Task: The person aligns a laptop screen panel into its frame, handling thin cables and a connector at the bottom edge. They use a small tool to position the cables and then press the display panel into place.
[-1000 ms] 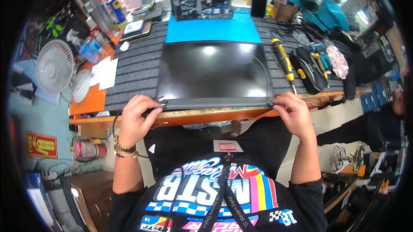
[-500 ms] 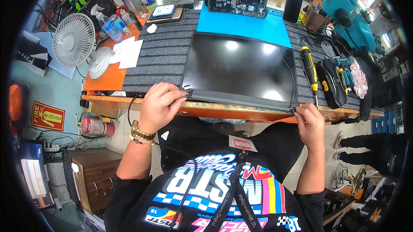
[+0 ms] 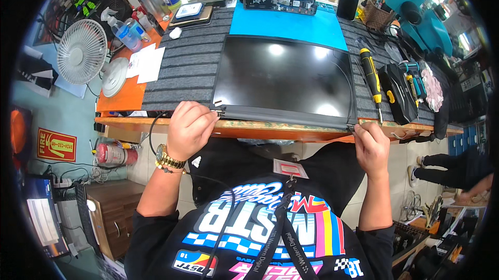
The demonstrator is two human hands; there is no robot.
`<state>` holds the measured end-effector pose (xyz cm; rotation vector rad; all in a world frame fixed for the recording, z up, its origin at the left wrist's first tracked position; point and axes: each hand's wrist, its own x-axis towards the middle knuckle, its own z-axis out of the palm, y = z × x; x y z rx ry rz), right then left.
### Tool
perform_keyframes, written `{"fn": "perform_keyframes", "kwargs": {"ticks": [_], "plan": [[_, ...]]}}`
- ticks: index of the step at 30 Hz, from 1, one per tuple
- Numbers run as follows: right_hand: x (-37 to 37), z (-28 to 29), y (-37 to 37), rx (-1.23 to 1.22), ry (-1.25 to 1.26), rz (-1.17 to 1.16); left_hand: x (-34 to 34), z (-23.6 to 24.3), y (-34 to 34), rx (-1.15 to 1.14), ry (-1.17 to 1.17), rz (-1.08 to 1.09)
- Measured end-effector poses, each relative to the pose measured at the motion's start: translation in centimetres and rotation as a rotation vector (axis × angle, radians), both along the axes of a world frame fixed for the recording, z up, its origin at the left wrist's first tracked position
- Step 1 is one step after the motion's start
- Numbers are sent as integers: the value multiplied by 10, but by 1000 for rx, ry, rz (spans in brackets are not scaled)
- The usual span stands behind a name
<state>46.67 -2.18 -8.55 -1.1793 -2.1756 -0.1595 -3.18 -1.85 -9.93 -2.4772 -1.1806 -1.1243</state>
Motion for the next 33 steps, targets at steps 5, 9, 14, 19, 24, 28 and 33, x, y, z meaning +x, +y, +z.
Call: {"fn": "perform_keyframes", "kwargs": {"ticks": [5,9,14,19,24,28,33], "plan": [[8,11,2,-123,64,27,-1,4,1,-51,-31,-10],[9,16,6,-271,115,35,-4,8,0,-97,-34,-7],[8,14,10,-205,94,50,-5,4,3,-50,-20,-5],[7,14,12,-171,74,43,-4,4,4,-33,-9,9],[7,13,11,-190,83,37,-7,7,3,-41,-21,19],[10,18,11,-287,198,28,-14,27,10,-89,-60,-31],[0,17,29,-447,443,-173,-29,67,57,-256,-213,-10]]}}
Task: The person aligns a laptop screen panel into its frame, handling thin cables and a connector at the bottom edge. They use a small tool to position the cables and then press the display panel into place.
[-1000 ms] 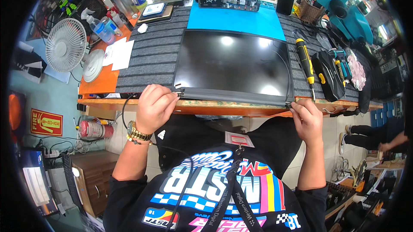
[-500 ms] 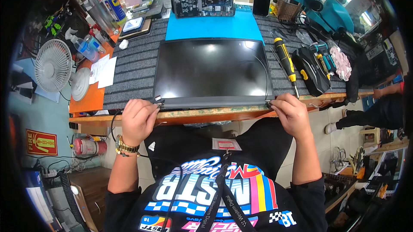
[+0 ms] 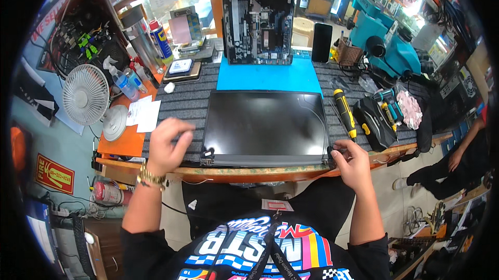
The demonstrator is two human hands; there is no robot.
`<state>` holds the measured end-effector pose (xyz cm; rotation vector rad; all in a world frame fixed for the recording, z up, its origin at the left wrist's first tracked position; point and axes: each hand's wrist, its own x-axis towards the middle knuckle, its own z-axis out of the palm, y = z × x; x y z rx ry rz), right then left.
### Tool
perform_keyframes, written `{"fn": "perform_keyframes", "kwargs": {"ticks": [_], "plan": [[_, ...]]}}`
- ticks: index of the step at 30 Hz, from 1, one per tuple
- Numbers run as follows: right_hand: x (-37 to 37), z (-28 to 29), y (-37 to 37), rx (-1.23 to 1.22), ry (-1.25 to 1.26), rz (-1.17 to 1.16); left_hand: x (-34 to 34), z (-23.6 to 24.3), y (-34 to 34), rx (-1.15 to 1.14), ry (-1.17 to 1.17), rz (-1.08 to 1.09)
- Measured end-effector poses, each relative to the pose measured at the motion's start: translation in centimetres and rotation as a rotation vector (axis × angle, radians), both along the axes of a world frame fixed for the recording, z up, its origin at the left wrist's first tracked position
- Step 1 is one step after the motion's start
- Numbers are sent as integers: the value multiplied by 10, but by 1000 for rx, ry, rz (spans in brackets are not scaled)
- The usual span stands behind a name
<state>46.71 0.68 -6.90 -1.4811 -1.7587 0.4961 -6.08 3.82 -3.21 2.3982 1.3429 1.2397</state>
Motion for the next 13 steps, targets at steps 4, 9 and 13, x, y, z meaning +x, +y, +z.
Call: {"fn": "perform_keyframes", "kwargs": {"ticks": [4,9,13], "plan": [[-15,5,19,-100,117,-67,14,27,81,-177,-218,-35],[-17,-8,38,-109,158,-100,31,37,201,-250,-255,12],[4,-42,55,-199,504,-185,56,47,281,-256,-261,279]]}}
